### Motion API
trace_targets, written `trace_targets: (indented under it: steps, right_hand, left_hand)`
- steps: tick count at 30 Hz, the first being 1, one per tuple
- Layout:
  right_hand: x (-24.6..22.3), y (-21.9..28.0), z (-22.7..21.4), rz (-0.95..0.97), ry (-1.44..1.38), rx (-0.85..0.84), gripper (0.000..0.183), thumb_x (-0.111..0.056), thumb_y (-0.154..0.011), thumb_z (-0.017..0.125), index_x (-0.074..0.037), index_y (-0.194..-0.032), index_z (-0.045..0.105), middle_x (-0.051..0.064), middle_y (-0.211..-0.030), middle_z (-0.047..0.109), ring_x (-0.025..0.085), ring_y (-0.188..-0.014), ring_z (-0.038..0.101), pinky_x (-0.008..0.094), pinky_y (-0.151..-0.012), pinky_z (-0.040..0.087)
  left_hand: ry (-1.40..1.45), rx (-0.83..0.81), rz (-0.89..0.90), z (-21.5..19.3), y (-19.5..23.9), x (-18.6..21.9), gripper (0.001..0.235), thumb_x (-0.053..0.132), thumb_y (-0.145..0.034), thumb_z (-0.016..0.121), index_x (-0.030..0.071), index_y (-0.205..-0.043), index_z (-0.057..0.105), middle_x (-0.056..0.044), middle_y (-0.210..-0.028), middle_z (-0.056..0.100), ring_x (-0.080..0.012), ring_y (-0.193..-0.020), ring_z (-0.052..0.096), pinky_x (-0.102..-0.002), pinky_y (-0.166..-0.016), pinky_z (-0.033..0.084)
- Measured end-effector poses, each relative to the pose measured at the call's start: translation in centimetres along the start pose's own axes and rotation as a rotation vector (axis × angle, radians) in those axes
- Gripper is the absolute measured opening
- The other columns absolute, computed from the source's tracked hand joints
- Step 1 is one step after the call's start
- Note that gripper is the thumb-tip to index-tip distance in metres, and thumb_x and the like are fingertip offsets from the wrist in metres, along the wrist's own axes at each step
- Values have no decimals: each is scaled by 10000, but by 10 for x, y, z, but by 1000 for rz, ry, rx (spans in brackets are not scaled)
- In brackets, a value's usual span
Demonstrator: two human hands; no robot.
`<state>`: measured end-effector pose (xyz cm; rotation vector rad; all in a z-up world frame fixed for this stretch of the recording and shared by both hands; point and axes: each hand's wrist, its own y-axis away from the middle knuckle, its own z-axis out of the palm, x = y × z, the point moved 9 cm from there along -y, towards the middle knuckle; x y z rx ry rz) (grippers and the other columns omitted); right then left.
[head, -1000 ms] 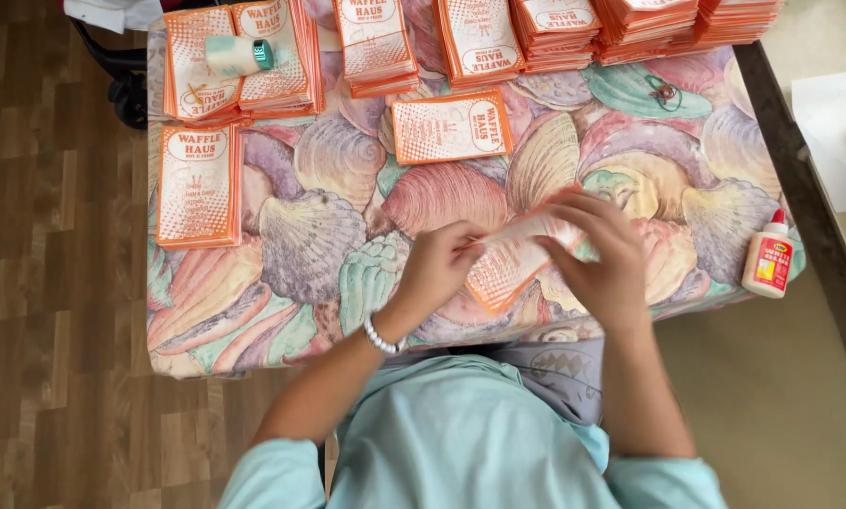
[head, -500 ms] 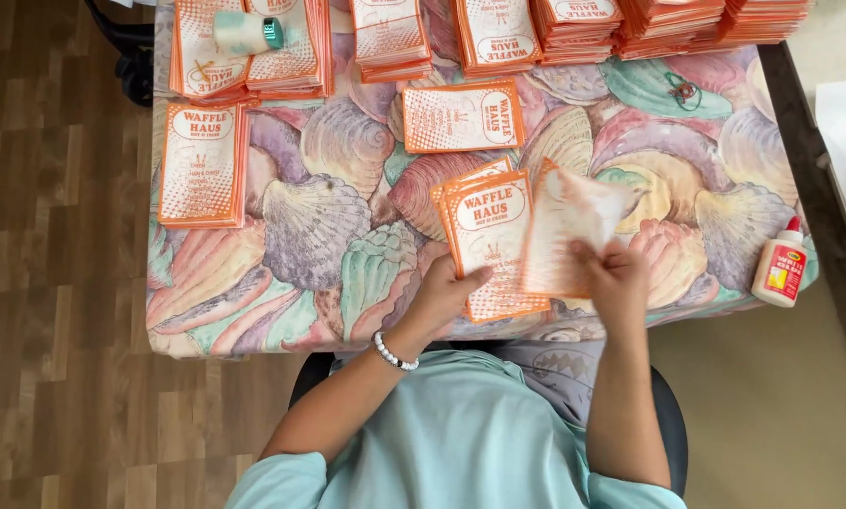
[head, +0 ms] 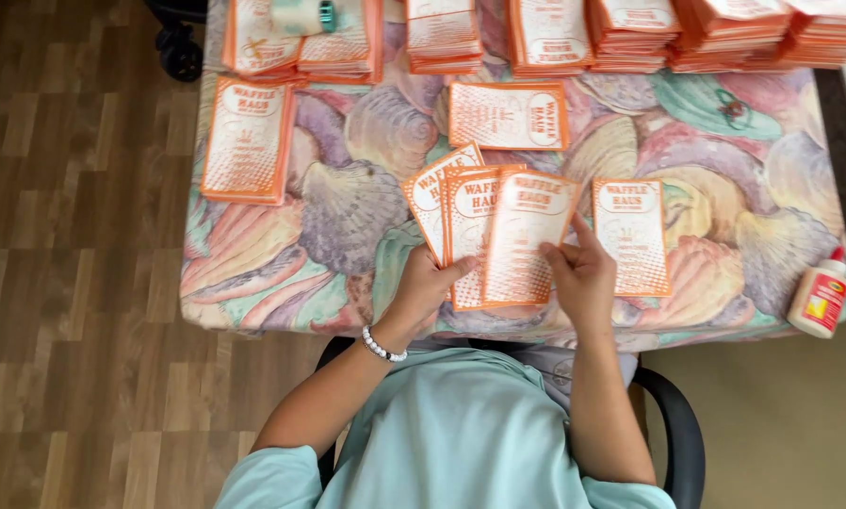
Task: The person applies glue to paper bags with a bottle and folds the edges by hand.
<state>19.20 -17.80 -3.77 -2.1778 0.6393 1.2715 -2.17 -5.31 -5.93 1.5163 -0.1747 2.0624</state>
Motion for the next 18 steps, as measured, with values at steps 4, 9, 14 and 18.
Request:
trace_targets:
  steps: [4,9,14,18]
  right_hand:
    - [-16,-7,-7,-104,66,5,676,66,-957,678,53,-1585,431,110,-697,647,174,-686,591,344,-738,542]
    - [-92,11,4,-246,204,221,883,-71,-906,899,20,-1597,357,244,-1254,682,342,-1032,681,434,-858,568]
    - [-77,20,87,15,24,-92,889,-54,-840,850,21,-1580,363,162,-875,725,296,-693,718,389,-653,587]
    - [-51,10,85,-22,209,-93,818,-159,-896,833,-4,-1581,414,130,-737,738,264,-583,701,354,-574,527]
  left_hand:
    - [-80,133,-4,-48,3,23,312,19,-794,805,-52,-1088,725,-110,-923,756,-157,-870,667,-353,-808,587]
    - [-201,265,27,-97,0,14,411,31,-685,876,-52,-1065,742,-157,-869,762,-191,-851,682,-413,-767,570]
    - [-103,222,19,-96,13,19,450,-19,-639,902,-33,-1064,755,-147,-934,773,-202,-893,683,-401,-796,579]
    - [-41,289,45,-120,29,49,536,-46,-626,891,-36,-1137,729,-114,-1007,758,-192,-950,654,-411,-848,570]
